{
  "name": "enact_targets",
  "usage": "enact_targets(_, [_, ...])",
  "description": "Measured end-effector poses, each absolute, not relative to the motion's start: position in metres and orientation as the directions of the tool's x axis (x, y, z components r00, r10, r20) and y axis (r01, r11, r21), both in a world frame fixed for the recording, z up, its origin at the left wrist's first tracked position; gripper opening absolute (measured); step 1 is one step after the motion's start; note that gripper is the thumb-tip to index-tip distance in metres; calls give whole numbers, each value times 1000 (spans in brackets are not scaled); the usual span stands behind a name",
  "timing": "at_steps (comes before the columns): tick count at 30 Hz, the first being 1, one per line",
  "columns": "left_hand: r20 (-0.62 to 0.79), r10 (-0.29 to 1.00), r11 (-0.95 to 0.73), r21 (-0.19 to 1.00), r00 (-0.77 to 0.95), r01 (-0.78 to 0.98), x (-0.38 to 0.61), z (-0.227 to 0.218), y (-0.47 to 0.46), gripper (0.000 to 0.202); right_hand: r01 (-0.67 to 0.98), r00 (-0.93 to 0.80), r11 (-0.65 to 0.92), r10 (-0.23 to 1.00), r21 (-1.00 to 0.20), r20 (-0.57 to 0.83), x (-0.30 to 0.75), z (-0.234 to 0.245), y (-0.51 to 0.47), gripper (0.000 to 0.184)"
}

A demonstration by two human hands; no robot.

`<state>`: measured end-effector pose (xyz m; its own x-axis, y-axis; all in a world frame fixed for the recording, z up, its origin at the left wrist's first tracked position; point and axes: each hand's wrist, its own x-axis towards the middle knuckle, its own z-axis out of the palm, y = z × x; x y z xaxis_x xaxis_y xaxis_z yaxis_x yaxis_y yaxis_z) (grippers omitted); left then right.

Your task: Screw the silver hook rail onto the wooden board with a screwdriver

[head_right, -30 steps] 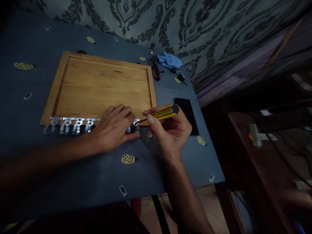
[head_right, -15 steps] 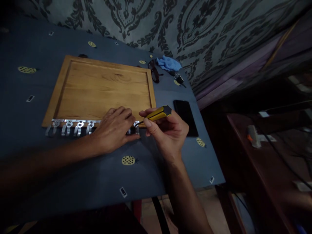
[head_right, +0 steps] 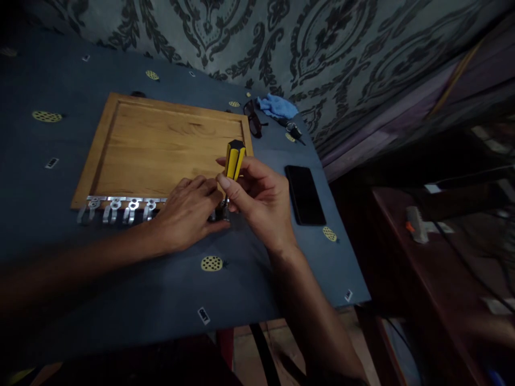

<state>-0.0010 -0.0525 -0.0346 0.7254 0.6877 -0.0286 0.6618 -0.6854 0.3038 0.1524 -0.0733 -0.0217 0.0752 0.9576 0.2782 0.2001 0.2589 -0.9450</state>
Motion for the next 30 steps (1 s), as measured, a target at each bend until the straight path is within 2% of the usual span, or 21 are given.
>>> enact_targets(3, [-35,689,-682,307,724,664,0,-33,-52,42,191,81,281,950,-940,301,156,-27,-74,28])
enact_targets(11, [-34,694,-684,282,719,673,0,-32,-52,45,178,256,346,887,-921,383,158,-40,-77,31])
enact_targets(16, [-36,691,-689,268,722,673,-1,-32,-53,44,167,298,374,863,-912,409,158,-42,-75,35])
enact_targets(21, [-10,692,-693,269,722,668,-1,-34,-53,42,190,368,396,820,-898,439,163,-43,-75,31])
enact_targets(30, [-32,685,-695,270,727,666,0,-32,-53,44,247,369,416,795,-875,482,159,-39,-79,29])
